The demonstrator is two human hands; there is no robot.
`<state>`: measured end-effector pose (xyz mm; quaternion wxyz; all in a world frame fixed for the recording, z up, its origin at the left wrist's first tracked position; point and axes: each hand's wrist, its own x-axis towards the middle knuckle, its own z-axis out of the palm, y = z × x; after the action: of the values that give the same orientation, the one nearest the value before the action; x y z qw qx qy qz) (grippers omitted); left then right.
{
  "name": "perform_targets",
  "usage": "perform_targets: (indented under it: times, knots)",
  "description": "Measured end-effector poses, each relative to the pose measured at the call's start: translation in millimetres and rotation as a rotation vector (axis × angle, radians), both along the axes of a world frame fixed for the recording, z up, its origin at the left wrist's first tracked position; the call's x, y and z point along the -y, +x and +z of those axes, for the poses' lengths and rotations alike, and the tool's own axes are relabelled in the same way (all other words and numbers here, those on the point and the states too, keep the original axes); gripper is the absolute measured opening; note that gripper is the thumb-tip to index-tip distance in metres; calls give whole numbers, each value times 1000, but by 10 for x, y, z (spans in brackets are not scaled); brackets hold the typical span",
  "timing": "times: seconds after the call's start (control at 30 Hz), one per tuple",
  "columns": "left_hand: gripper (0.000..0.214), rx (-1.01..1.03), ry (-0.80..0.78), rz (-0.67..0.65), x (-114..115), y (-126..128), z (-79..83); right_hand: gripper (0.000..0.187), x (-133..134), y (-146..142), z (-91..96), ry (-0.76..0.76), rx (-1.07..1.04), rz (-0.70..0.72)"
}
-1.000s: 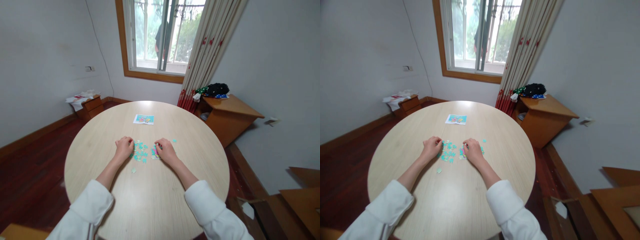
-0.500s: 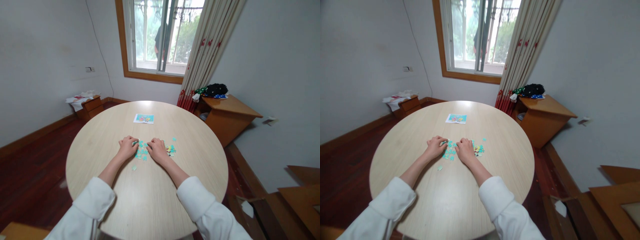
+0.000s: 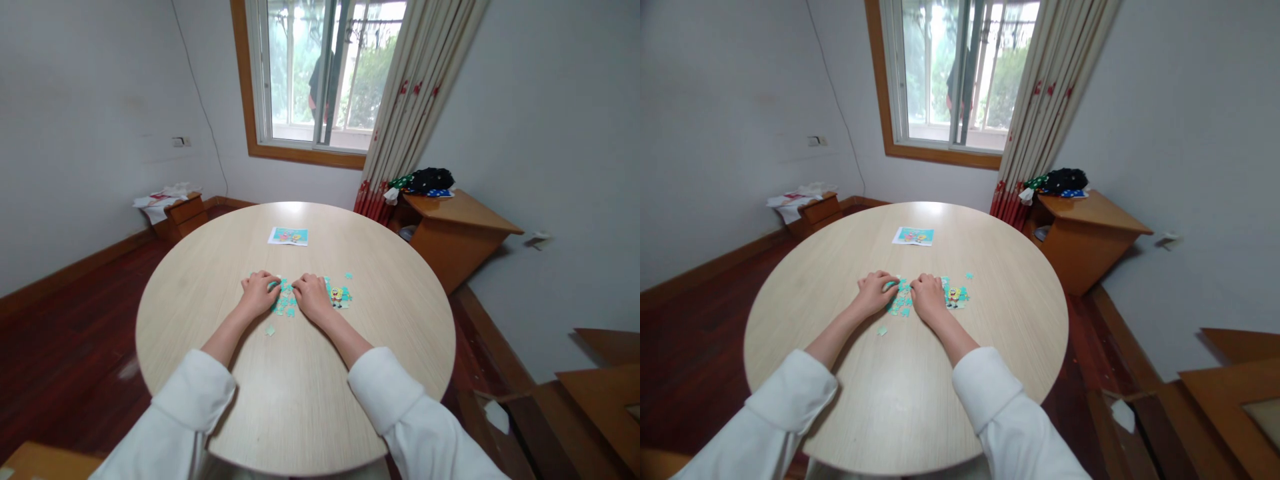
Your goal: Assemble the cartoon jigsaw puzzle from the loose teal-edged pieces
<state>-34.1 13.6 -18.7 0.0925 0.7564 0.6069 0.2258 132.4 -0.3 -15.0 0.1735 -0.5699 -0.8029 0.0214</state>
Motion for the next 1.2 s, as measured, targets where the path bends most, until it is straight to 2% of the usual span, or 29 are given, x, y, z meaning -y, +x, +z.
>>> perform_targets:
  times: [0.27,0.53,0.9,1.2]
  knots:
    - [24,-7,48,-46,-5,62,-57,24,4,-38,-8,0,-3,4]
    - [23,-35,71,-90,-7,130,-45,23,23,-44,31,-16,8,3]
    - [16,-20,119,-117,-12,145,-71,21,5,-52,-25,9,2,16]
    - [14,19,110,-120,20,160,-12,18,-1,-50,-68,18,-53,26]
